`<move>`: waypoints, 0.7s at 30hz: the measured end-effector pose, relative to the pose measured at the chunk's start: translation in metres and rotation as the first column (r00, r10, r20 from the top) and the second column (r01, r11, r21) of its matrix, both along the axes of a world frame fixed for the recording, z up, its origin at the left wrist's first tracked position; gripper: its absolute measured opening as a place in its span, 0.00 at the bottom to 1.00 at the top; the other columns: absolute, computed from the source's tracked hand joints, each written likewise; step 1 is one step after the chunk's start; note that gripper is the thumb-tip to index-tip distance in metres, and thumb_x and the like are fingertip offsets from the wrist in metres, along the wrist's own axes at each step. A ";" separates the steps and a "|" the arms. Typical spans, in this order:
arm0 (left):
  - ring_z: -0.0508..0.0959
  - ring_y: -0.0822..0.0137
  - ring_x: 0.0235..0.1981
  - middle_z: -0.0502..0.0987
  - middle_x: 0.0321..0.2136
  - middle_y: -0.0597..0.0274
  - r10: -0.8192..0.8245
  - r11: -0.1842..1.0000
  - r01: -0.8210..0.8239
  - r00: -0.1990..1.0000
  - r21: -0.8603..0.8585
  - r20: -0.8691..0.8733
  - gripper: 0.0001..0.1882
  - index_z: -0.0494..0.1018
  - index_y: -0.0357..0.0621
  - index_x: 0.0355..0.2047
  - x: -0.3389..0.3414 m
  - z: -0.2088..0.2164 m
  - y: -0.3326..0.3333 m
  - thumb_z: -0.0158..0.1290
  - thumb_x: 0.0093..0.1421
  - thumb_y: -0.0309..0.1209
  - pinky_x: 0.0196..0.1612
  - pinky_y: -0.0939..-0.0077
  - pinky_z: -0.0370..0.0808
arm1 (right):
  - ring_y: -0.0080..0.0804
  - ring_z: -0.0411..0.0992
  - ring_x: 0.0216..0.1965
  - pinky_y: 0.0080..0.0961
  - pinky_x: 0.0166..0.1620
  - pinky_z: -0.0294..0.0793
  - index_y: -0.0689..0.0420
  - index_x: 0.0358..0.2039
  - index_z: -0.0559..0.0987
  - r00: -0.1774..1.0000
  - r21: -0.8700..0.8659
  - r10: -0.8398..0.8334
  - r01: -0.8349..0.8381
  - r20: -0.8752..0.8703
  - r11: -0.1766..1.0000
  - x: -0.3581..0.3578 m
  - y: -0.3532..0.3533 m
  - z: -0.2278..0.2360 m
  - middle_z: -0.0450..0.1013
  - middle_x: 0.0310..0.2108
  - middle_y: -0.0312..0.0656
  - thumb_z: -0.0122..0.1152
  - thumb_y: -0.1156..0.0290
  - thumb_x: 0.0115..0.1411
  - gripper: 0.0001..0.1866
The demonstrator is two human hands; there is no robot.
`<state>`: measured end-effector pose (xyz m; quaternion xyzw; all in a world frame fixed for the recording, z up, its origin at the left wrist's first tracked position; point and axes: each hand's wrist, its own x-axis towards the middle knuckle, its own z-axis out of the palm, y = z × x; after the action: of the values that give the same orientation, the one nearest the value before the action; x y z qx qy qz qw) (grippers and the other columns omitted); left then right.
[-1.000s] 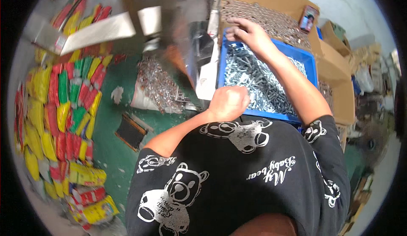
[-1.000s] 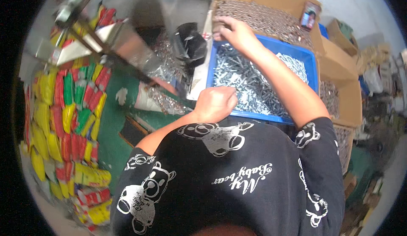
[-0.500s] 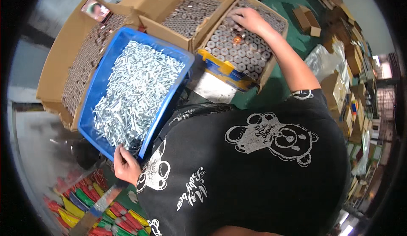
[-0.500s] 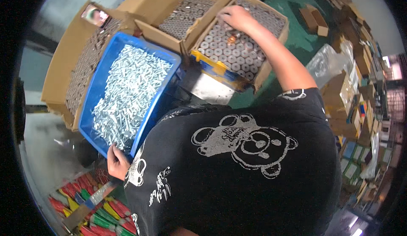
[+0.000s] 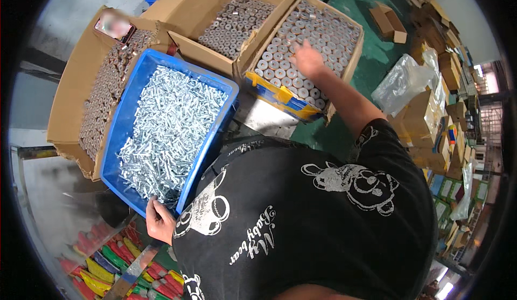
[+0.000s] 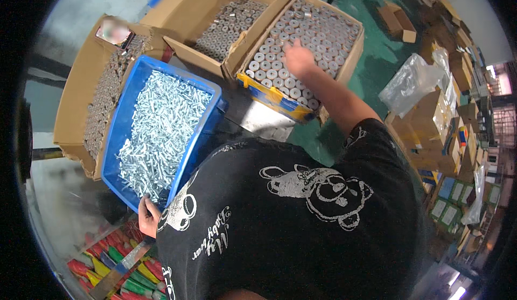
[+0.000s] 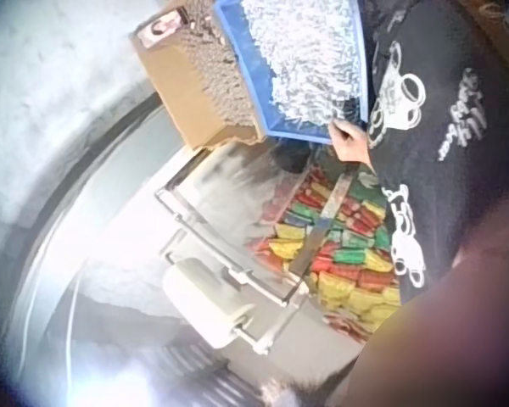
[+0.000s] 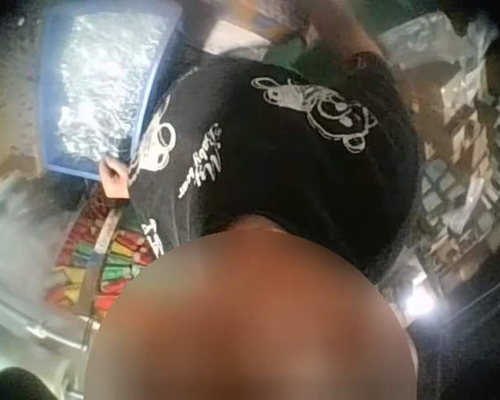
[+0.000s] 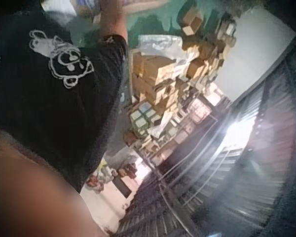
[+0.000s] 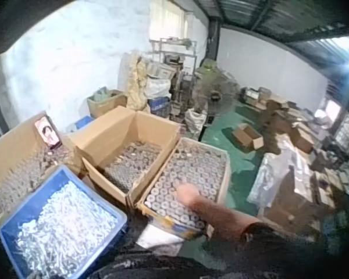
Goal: Sorting and placing metal bolts and threaded rings into boxes and a packaging machine.
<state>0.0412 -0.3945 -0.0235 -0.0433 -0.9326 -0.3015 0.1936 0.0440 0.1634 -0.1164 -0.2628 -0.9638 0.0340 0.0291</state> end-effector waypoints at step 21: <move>0.77 0.64 0.22 0.79 0.26 0.50 0.014 0.995 0.000 0.989 -0.098 0.144 0.07 0.77 0.32 0.38 -0.003 0.015 0.004 0.51 0.62 0.23 0.28 0.73 0.73 | 0.16 0.60 0.20 0.12 0.22 0.55 0.58 0.45 0.76 0.954 -0.945 0.037 -0.301 -0.299 0.131 -0.169 0.046 0.098 0.67 0.23 0.30 0.55 0.63 0.64 0.14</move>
<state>0.0385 -0.3910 -0.0084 -0.0274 -0.9580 -0.2572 0.1241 -0.1247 0.2098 -0.0188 -0.1018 -0.7228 0.6813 -0.0548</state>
